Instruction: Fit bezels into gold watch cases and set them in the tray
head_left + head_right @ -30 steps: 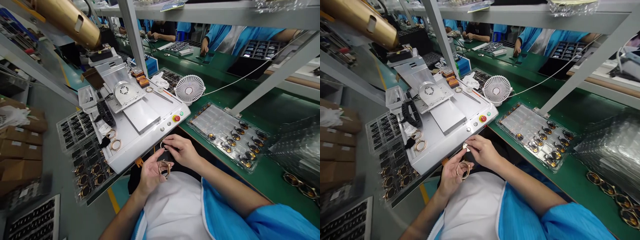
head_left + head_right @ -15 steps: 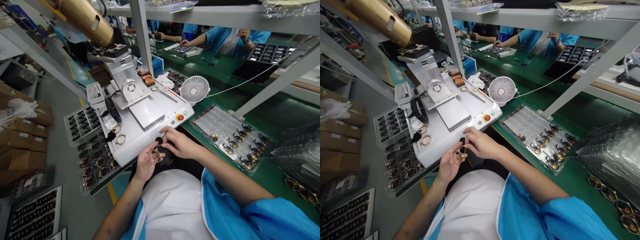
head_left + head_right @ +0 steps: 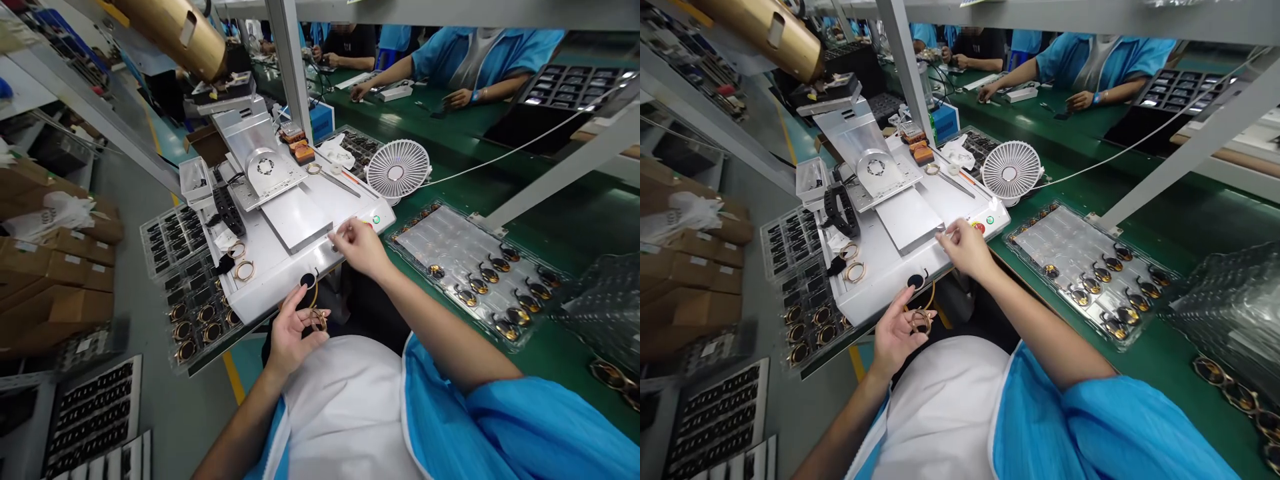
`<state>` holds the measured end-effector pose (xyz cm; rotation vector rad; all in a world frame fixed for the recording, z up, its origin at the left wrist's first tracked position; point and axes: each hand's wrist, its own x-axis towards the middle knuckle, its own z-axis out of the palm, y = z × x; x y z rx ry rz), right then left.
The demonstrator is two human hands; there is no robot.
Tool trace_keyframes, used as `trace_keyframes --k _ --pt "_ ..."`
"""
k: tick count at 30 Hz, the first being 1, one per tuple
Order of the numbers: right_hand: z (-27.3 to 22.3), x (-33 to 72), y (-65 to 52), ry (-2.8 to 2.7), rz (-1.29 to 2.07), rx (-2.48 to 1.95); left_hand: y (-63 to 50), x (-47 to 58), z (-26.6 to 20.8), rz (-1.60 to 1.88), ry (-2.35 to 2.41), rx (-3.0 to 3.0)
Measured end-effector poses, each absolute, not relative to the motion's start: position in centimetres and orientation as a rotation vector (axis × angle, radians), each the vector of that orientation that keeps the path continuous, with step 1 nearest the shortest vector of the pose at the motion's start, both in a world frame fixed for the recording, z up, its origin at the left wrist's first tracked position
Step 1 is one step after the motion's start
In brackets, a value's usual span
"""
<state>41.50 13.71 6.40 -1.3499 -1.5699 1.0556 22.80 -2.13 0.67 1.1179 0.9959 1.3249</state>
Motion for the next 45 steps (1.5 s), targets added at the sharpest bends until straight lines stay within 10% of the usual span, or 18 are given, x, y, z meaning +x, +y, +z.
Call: trace_keyframes --k 5,30,45 --pt "4.3 41.3 7.1 -1.338 1.65 -0.947 -1.5 24.3 0.3 1.19 1.159 1.726" --pt "5.1 42.9 7.7 -1.201 1.836 -0.957 0.5 22.9 2.0 0.928 1.163 2.194" --pt "6.4 42.5 6.5 -0.986 2.022 -0.991 0.9 23.2 0.9 1.459 0.799 1.033"
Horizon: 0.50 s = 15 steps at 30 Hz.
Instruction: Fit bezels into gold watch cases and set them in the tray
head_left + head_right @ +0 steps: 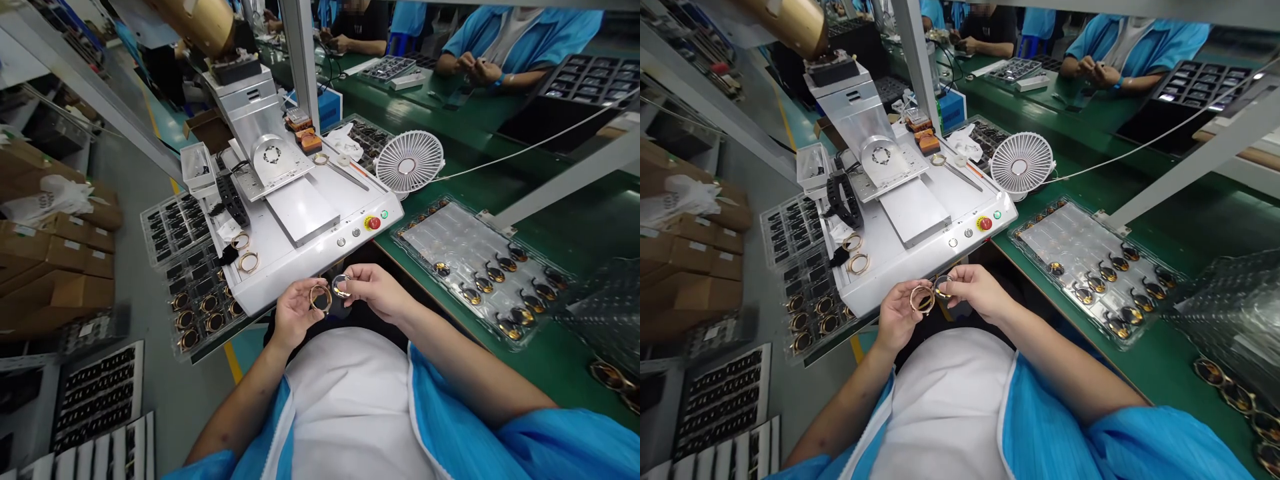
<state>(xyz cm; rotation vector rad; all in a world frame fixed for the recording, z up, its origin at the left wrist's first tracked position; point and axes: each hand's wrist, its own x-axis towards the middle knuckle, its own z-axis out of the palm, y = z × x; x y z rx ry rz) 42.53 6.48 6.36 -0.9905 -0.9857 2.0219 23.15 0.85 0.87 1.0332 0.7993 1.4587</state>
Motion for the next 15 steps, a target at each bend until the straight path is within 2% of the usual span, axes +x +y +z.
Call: trace_keyframes --k 6,15 --pt "6.4 40.9 4.9 -0.855 2.168 -1.063 0.3 24.1 -0.5 1.511 0.786 0.905" --pt "7.2 39.3 3.8 -1.087 1.819 -1.104 -0.2 23.6 -1.5 1.549 0.872 0.968"
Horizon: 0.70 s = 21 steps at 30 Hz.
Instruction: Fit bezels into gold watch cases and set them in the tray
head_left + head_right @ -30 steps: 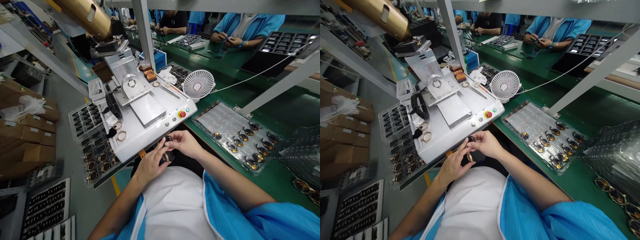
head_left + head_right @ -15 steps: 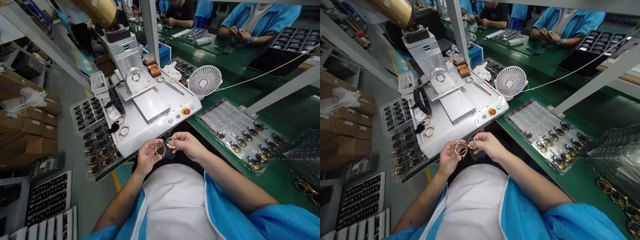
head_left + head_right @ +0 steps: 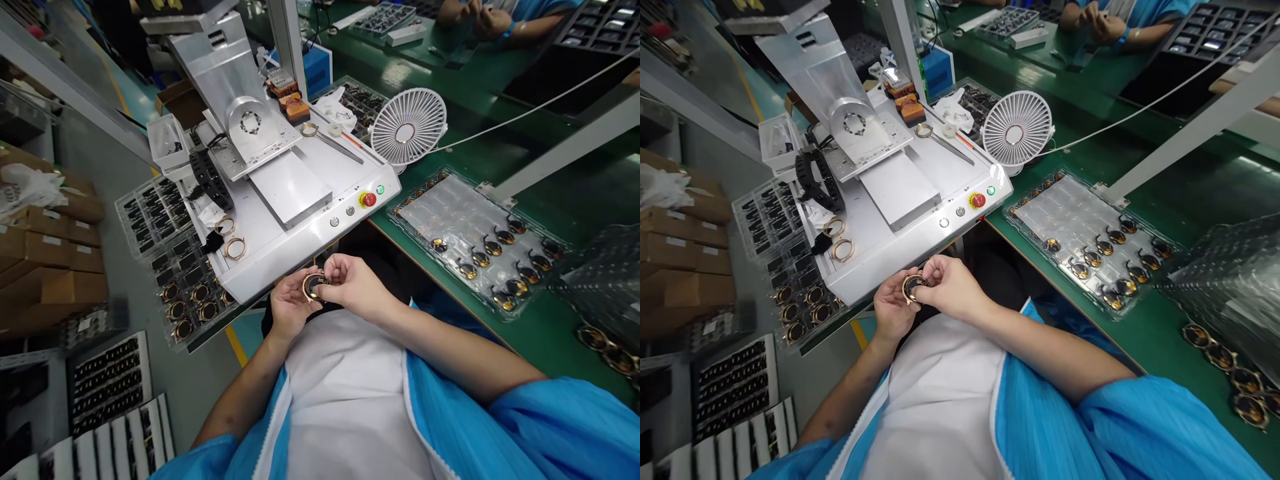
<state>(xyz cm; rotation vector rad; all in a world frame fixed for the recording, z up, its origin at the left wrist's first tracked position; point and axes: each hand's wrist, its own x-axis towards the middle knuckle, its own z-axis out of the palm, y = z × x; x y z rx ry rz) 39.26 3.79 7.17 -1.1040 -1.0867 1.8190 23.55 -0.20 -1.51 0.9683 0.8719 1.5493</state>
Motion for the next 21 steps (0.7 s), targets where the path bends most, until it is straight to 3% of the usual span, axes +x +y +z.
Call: trace_keyframes --k 21 --pt "6.29 39.31 4.01 -1.18 1.785 -1.111 0.14 23.82 -1.42 1.59 0.932 1.008"
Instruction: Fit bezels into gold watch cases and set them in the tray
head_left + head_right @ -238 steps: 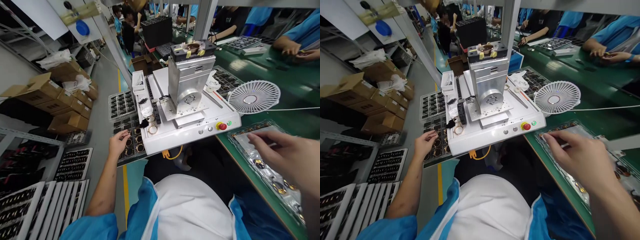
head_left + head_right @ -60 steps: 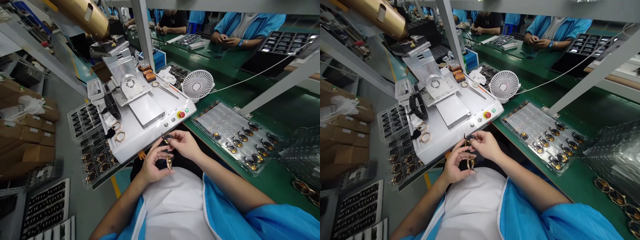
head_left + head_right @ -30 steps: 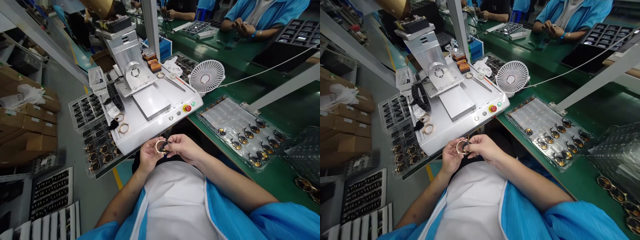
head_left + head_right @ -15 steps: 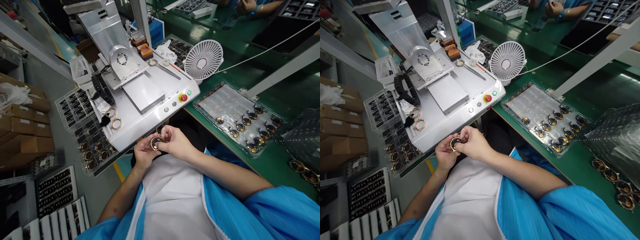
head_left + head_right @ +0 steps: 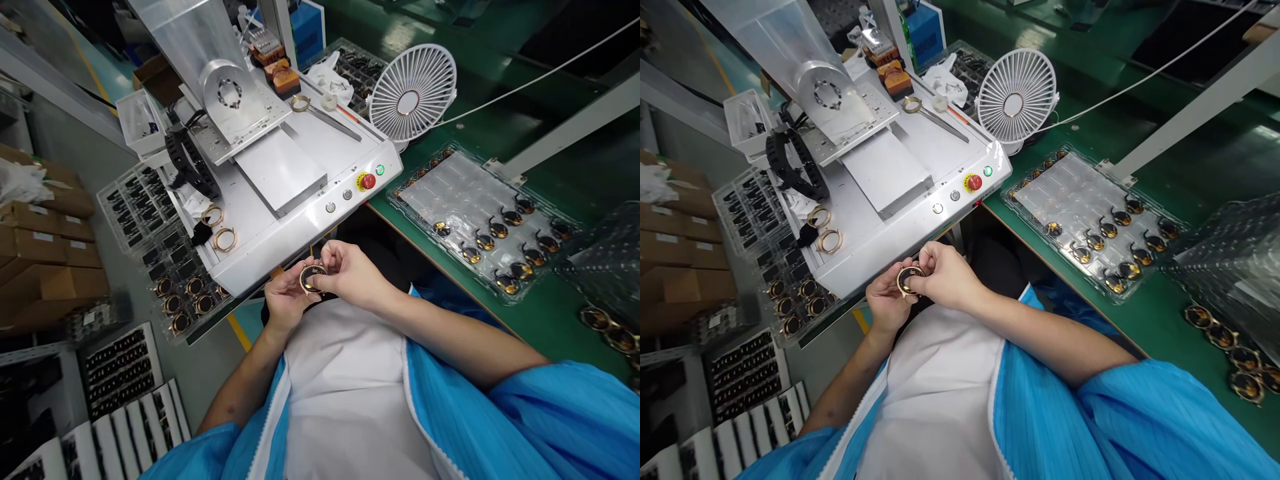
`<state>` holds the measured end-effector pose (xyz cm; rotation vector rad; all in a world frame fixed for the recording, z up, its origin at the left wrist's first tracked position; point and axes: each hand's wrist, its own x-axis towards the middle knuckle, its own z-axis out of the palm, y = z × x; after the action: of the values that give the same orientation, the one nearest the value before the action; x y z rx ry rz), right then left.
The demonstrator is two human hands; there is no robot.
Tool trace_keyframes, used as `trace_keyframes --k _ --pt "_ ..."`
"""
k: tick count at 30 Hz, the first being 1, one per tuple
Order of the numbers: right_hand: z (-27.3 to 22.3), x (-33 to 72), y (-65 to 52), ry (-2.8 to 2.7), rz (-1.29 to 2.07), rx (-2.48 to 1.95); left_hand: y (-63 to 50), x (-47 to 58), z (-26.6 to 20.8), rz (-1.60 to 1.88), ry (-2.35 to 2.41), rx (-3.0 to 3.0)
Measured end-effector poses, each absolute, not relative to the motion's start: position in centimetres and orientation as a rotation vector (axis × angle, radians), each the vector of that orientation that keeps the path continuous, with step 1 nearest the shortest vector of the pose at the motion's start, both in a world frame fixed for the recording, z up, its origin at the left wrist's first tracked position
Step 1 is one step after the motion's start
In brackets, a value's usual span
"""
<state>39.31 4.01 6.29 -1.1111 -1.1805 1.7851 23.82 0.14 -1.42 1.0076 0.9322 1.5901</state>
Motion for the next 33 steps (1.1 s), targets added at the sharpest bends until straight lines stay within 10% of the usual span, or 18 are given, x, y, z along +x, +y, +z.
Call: trace_keyframes --k 23,33 --pt "5.2 40.2 7.4 -1.211 2.14 -1.15 0.0 23.3 -0.7 1.633 0.91 1.192" --pt "8.5 41.0 17.6 -1.023 1.609 -1.374 0.5 22.2 2.5 1.511 0.829 1.237"
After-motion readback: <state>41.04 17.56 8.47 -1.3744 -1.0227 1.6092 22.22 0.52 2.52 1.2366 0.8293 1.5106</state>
